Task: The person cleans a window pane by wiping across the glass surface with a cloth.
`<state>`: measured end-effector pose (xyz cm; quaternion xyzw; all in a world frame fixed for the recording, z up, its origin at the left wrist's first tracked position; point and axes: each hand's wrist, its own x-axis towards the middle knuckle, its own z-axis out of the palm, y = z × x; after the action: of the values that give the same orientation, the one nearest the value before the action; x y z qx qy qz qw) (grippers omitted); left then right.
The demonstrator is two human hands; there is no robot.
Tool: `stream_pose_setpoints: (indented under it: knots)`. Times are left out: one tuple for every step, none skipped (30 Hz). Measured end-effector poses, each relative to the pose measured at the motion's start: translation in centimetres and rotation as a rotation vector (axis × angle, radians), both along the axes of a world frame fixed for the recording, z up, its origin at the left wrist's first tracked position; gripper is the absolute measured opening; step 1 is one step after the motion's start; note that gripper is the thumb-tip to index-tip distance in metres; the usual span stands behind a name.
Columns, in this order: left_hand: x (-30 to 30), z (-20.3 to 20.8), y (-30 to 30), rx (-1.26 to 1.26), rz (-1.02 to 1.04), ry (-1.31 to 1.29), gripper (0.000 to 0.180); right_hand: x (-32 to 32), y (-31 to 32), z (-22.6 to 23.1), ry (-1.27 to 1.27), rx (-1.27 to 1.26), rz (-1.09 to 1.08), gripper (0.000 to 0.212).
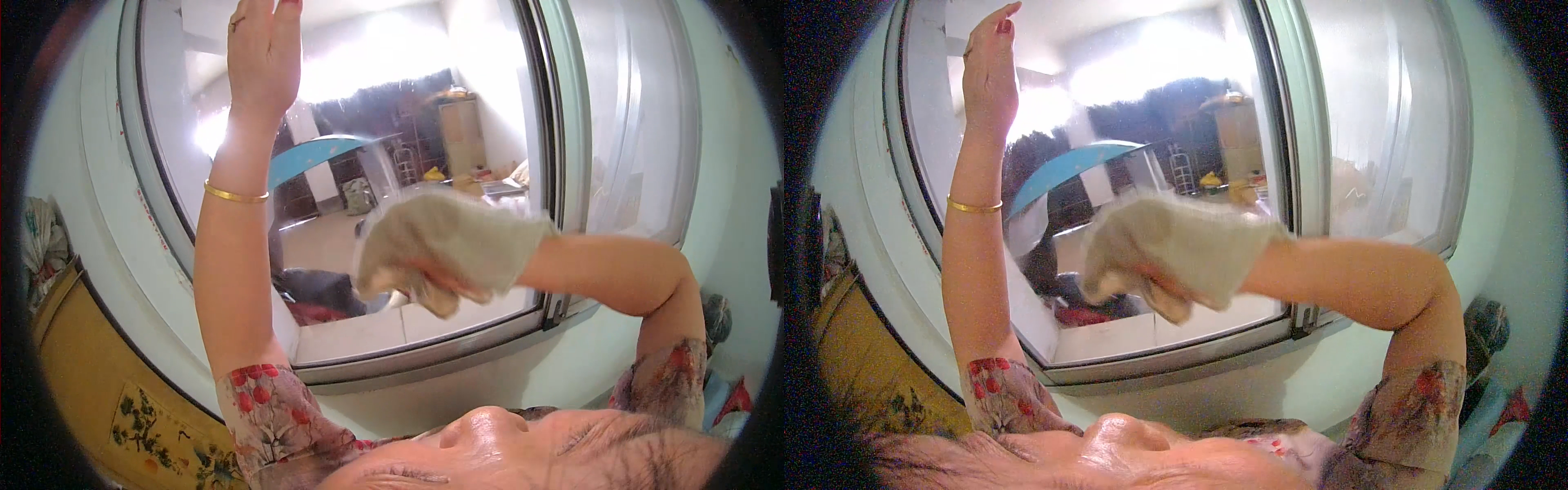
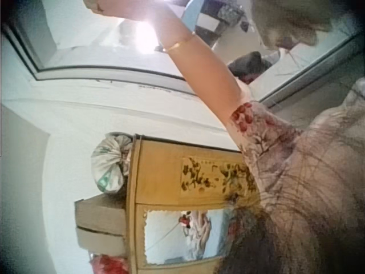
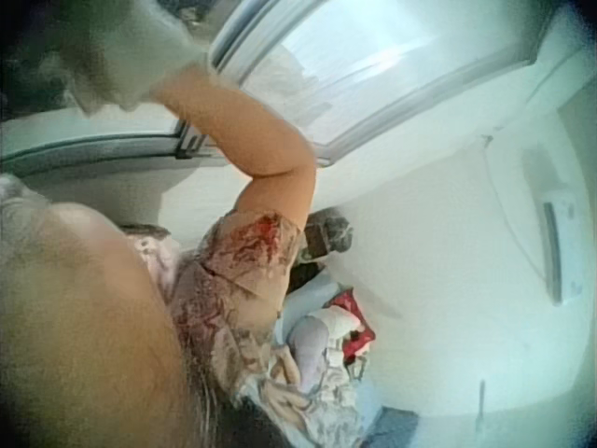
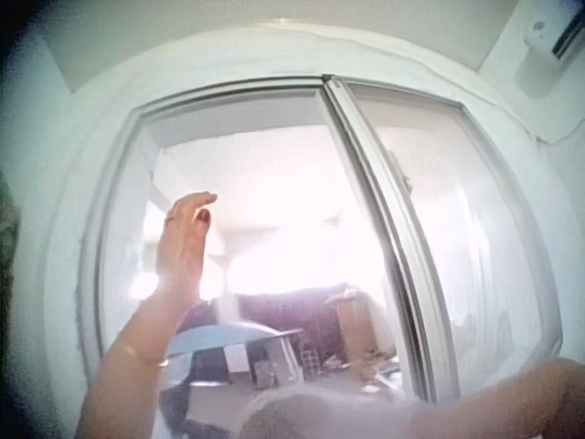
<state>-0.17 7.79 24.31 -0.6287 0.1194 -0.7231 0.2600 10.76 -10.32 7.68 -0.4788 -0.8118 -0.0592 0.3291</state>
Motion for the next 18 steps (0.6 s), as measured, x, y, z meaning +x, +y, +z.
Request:
stream_pose_setpoints:
  knots:
    - [0.3,-0.4,-0.4,-0.014,-0.057,-0.043,0.034,-0.3,0.1,-1.6,0.077,-0.436,-0.012,0.014]
    - [0.1,-0.6,-0.6,-0.020,-0.048,-0.038,0.034,-0.2,-1.0,-3.0,0.030,-0.273,0.137,0.014]
    - [0.6,-0.4,-1.8,-0.048,-0.135,0.010,0.035,0.6,-2.2,-5.5,0.028,-0.264,0.098,0.014]
    - [0.2,-0.4,-1.7,-0.088,-0.165,0.067,0.035,-0.3,-1.4,-6.4,0.138,-0.212,0.255,0.015]
    - [0.0,-0.4,-1.1,-0.091,-0.149,0.068,0.035,-0.7,-0.7,-6.8,0.248,-0.160,0.409,0.016]
    - [0.0,-0.3,-0.4,-0.106,-0.237,0.115,0.036,0.1,0.0,-6.3,0.084,-0.533,0.427,0.017]
    - [-0.2,-0.2,0.1,-0.121,-0.327,0.162,0.037,0.9,0.6,-5.6,0.081,-0.535,0.439,0.017]
    - [-0.3,-0.3,0.3,-0.121,-0.326,0.156,0.037,0.8,0.6,-3.8,0.009,-0.533,0.375,0.026]
    - [-0.4,-0.1,0.3,-0.126,-0.361,0.199,0.039,0.7,0.6,-1.8,-0.060,-0.525,0.304,0.035]
    - [-0.5,0.0,0.3,-0.131,-0.392,0.239,0.041,0.6,1.2,0.2,-0.320,-0.363,0.169,0.034]
    - [-0.7,0.4,0.8,-0.131,-0.383,0.234,0.041,0.2,1.7,2.6,-0.327,-0.362,0.178,0.034]
    - [-0.8,1.1,1.0,-0.116,-0.446,0.229,0.043,-0.6,1.4,5.3,-0.374,-0.183,0.038,0.032]
    - [-0.8,1.3,1.4,-0.107,-0.510,0.230,0.045,-1.3,1.3,7.8,-0.411,-0.006,-0.100,0.031]
    - [-1.4,1.1,1.2,-0.156,-0.560,0.233,0.046,-2.1,1.5,10.2,-0.440,0.173,-0.219,0.030]
    - [-0.9,1.0,0.4,-0.195,-0.644,0.237,0.048,-2.1,1.2,12.2,-0.471,0.352,-0.374,0.029]
    - [-0.8,0.8,0.2,-0.251,-0.713,0.228,0.047,-1.8,2.0,13.5,-0.486,0.531,-0.494,0.028]
    - [-1.4,0.9,0.8,-0.246,-0.646,0.263,0.047,-1.7,2.7,15.1,-0.486,0.654,-0.570,0.029]
    - [-1.5,1.4,1.5,-0.222,-0.756,0.360,0.047,-1.5,3.3,16.5,-0.503,0.727,-0.607,0.030]
